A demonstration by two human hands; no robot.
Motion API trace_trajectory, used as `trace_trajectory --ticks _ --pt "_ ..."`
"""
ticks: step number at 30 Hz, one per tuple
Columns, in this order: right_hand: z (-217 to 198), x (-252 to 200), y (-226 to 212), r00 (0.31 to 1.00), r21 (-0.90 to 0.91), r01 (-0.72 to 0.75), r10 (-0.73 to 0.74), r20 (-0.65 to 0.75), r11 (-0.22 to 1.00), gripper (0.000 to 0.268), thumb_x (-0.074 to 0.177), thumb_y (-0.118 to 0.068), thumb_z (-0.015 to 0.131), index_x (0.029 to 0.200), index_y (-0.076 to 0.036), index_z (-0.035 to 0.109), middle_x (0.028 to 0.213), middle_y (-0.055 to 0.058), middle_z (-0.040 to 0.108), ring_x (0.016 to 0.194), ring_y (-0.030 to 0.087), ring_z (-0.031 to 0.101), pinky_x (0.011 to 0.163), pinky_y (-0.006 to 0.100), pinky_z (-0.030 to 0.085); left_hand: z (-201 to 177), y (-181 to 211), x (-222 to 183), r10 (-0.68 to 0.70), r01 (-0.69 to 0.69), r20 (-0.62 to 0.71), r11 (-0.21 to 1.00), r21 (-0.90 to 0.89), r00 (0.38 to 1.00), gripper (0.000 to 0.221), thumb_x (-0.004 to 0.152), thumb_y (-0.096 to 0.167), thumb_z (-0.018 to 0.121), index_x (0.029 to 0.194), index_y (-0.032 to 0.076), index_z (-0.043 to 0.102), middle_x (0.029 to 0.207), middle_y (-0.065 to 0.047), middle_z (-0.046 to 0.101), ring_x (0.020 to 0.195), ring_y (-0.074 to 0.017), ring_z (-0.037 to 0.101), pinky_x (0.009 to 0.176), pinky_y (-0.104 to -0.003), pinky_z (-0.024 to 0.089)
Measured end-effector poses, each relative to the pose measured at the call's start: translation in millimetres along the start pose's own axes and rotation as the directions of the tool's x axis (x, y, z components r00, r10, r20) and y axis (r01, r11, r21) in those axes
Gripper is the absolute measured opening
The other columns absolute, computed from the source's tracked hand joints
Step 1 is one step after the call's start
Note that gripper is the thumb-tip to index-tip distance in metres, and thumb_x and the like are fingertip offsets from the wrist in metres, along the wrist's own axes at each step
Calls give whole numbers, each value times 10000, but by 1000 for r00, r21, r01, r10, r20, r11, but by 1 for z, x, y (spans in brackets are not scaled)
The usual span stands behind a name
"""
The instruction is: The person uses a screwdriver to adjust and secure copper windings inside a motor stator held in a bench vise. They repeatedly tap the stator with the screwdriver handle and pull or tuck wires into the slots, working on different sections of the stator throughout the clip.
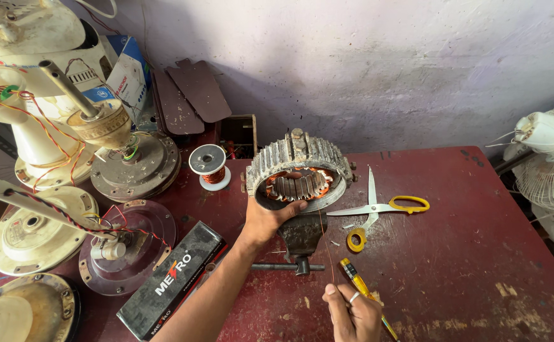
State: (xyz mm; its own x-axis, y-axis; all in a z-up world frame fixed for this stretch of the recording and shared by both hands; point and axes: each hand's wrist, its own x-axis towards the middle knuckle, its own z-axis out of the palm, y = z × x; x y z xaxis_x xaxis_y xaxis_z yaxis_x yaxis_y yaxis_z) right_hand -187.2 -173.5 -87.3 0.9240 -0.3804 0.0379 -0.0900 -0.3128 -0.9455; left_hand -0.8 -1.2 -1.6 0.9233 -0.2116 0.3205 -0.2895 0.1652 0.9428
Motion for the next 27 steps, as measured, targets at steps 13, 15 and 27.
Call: trace_trajectory --ticks 13,15,27 --pt "-11 14 -44 940 -314 -81 178 292 946 432 924 -335 695 678 14 754 458 82 550 401 112 462 424 315 298 0 2 1 -32 31 11 997 65 999 546 734 144 912 1215 68 665 1184 -59 739 1114 -171 692 1020 -346 564" --pt "-19 31 -63 908 -368 -33 181 377 929 371 879 -432 672 921 -100 832 600 56 759 475 146 656 480 282 514 0 2 0 -35 35 6 996 78 999 550 731 156 913 1214 67 665 1173 -65 743 1102 -179 696 1012 -352 571" --pt "-21 183 -132 748 422 445 -587 310 790 1230 693 -342 937 1609 -27 178 1449 260 511 1327 359 559 1125 510 463 -3 2 1 -23 20 24 994 108 999 544 747 163 908 1221 57 664 1171 -85 745 1092 -192 702 1001 -363 583"
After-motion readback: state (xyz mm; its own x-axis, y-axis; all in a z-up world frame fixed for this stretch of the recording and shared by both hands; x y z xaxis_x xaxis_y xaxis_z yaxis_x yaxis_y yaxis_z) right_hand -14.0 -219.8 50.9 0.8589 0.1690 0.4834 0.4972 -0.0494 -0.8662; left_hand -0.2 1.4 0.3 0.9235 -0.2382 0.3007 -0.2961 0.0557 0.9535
